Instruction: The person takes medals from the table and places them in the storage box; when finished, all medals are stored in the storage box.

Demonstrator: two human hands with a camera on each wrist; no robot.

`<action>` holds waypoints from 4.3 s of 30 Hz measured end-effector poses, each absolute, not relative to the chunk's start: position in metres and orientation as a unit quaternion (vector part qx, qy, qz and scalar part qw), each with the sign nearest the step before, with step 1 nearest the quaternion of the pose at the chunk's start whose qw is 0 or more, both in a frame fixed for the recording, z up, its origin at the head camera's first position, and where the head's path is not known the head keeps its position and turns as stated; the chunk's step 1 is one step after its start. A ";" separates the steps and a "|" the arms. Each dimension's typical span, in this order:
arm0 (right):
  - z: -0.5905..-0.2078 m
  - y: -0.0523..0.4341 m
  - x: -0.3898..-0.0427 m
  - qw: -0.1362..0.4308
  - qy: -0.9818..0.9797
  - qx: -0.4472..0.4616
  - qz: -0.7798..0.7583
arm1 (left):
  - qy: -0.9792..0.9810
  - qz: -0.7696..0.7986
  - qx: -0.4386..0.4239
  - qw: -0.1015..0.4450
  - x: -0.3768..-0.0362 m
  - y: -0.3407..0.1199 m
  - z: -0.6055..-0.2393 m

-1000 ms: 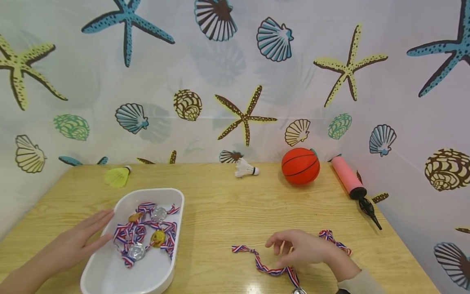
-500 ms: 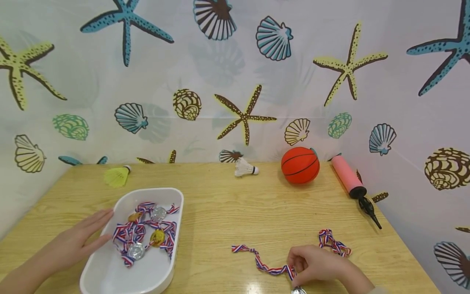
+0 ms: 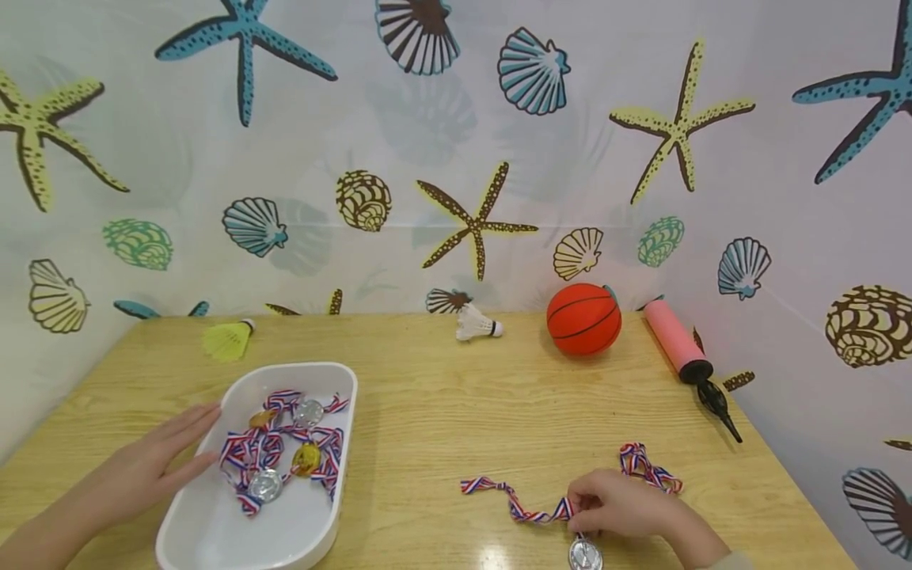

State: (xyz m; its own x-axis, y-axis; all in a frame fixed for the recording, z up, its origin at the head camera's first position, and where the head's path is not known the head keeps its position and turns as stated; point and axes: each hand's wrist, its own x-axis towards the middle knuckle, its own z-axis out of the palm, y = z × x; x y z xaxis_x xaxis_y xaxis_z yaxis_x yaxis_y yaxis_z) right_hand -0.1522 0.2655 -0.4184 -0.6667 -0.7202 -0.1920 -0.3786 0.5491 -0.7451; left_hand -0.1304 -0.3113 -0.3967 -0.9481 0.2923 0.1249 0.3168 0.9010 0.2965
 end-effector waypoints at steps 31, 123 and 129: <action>-0.316 0.220 -0.195 0.152 0.821 -0.335 -0.436 | -0.974 -0.153 -0.161 0.045 -0.129 -0.310 -0.394; -0.330 -0.027 -0.204 0.160 0.791 -0.554 -0.204 | -0.971 -0.152 -0.173 0.067 -0.127 -0.312 -0.396; -0.309 0.015 -0.199 0.133 0.787 -0.539 -0.269 | -0.973 -0.155 -0.165 0.051 -0.127 -0.311 -0.396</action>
State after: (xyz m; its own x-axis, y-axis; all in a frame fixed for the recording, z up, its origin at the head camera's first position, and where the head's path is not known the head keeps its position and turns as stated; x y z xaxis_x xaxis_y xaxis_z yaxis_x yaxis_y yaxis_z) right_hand -0.1994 0.0150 -0.3091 -0.3831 -0.9202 0.0808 -0.7772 0.2739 -0.5665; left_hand -0.1274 -0.3108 -0.3958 -0.9403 0.3057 0.1496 0.3370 0.8975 0.2846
